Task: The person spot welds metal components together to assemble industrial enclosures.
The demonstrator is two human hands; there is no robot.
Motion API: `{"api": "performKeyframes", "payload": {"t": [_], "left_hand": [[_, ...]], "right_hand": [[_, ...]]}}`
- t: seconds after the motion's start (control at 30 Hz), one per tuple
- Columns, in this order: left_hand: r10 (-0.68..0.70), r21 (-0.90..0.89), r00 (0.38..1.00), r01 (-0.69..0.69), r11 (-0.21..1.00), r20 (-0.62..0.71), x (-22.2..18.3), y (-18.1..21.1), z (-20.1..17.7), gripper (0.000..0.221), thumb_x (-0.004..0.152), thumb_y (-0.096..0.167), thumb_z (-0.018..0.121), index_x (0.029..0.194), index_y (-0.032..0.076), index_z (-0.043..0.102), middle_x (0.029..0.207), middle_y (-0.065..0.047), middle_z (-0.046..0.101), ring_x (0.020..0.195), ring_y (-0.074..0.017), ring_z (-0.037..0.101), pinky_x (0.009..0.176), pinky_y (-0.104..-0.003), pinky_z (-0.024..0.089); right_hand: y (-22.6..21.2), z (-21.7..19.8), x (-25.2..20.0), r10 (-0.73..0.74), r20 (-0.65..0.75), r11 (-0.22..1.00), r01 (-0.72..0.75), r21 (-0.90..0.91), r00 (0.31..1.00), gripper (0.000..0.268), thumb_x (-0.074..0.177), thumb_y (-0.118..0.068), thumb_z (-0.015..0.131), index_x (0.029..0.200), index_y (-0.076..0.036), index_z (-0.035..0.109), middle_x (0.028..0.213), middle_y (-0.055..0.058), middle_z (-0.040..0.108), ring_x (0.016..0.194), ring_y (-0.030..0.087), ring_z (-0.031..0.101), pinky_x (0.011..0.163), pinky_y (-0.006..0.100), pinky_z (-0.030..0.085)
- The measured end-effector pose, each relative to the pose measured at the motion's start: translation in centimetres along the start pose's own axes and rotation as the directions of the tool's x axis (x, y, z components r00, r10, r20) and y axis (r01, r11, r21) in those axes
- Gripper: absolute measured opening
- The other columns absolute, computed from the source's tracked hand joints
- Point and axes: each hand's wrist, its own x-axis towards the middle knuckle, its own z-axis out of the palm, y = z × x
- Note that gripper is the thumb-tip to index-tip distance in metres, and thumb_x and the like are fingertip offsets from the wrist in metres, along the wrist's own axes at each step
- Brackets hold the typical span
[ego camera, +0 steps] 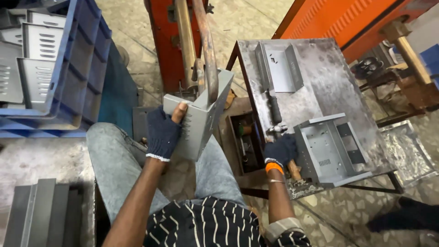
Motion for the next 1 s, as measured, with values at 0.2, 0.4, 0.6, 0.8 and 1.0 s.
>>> {"api": "performKeyframes", "payload": {"t": [0.2, 0.4, 0.6, 0.8, 1.0], "left_hand": [[-0.015, -0.014, 1.0, 0.015, 1.0, -0.012, -0.9, -2.4, 0.6, 0.067, 0.09, 0.058, 0.072, 0.072, -0.006, 0.065, 0.054, -0.009, 0.056, 0.053, -0.0149, 0.05, 0.051, -0.039, 0.039], [-0.002, -0.157, 0.997, 0.015, 0.988, 0.083, -3.9, -6.2, 0.8, 0.063, 0.094, 0.056, 0.066, 0.08, -0.005, 0.069, 0.061, -0.004, 0.063, 0.062, -0.0078, 0.054, 0.056, -0.032, 0.044], [-0.093, -0.204, 0.995, 0.099, 0.974, 0.041, -5.1, -5.8, 1.2, 0.057, 0.098, 0.049, 0.064, 0.084, -0.005, 0.066, 0.067, -0.001, 0.063, 0.068, -0.007, 0.052, 0.06, -0.031, 0.044], [-0.035, -0.179, 0.999, 0.033, 0.983, -0.008, -5.6, -5.2, 1.6, 0.057, 0.097, 0.05, 0.065, 0.087, -0.007, 0.068, 0.066, -0.005, 0.065, 0.063, -0.0094, 0.054, 0.059, -0.033, 0.045], [-0.126, 0.08, 0.986, 0.135, 0.988, -0.11, -7.0, -8.6, 5.4, 0.072, 0.101, 0.057, 0.061, 0.071, -0.009, 0.057, 0.056, -0.01, 0.047, 0.054, -0.0173, 0.043, 0.058, -0.044, 0.034]], "right_hand": [[3.7, 4.8, -1.0, 0.016, 0.095, 0.999, -0.019, 0.031, 0.995, 0.041, 0.083, -0.04, 0.075, 0.107, -0.007, 0.068, 0.105, 0.017, 0.066, 0.092, 0.037, 0.067, 0.078, 0.051, 0.052], [-2.5, -9.6, -3.4, -0.21, 0.297, 0.48, -0.166, 0.861, 0.931, 0.024, 0.096, -0.023, 0.07, 0.111, -0.004, 0.07, 0.082, 0.009, 0.066, 0.075, 0.021, 0.062, 0.068, 0.036, 0.05], [-9.5, -23.2, -7.0, -0.235, 0.072, -0.044, -0.085, 0.995, 0.969, 0.022, 0.099, -0.016, 0.07, 0.114, 0.0, 0.065, 0.086, 0.0, 0.067, 0.075, 0.01, 0.06, 0.064, 0.028, 0.049], [-11.9, -24.5, -6.4, -0.157, -0.048, 0.141, 0.071, 0.987, 0.986, 0.02, 0.102, -0.015, 0.071, 0.117, -0.003, 0.068, 0.076, -0.001, 0.065, 0.065, 0.007, 0.055, 0.058, 0.027, 0.045], [-9.2, -21.8, -8.2, -0.266, 0.005, 0.094, 0.021, 0.995, 0.964, 0.023, 0.101, -0.015, 0.07, 0.117, 0.001, 0.065, 0.076, 0.0, 0.066, 0.066, 0.005, 0.057, 0.059, 0.024, 0.048]]}}
